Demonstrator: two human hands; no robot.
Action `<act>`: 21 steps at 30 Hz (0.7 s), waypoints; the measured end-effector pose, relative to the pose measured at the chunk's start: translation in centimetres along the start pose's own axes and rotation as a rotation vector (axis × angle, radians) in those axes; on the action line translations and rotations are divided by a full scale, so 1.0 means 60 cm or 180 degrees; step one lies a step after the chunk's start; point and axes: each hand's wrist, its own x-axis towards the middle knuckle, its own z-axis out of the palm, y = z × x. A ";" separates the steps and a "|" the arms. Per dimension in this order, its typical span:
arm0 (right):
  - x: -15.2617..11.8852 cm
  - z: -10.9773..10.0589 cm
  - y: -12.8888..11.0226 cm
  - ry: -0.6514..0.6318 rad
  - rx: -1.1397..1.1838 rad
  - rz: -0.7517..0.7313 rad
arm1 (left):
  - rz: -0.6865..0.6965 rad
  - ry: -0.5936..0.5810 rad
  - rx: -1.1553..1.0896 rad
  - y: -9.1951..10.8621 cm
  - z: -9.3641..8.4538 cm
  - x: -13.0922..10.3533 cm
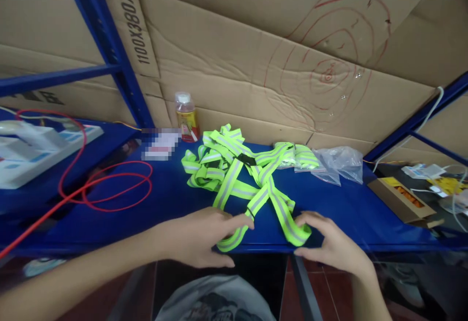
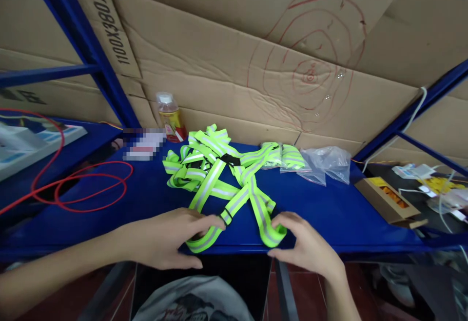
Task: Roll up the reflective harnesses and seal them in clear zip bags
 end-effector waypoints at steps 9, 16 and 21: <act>-0.008 0.042 0.009 0.0224 0.0007 -0.0269 | -0.0697 0.0428 -0.0850 -0.026 0.015 0.051; -0.011 0.033 0.026 0.1613 0.1411 0.0782 | -0.1127 0.1558 -0.2342 -0.035 -0.062 0.038; 0.015 0.032 0.019 0.1527 0.1139 0.1001 | -0.1125 0.2349 -0.2470 -0.061 -0.141 0.054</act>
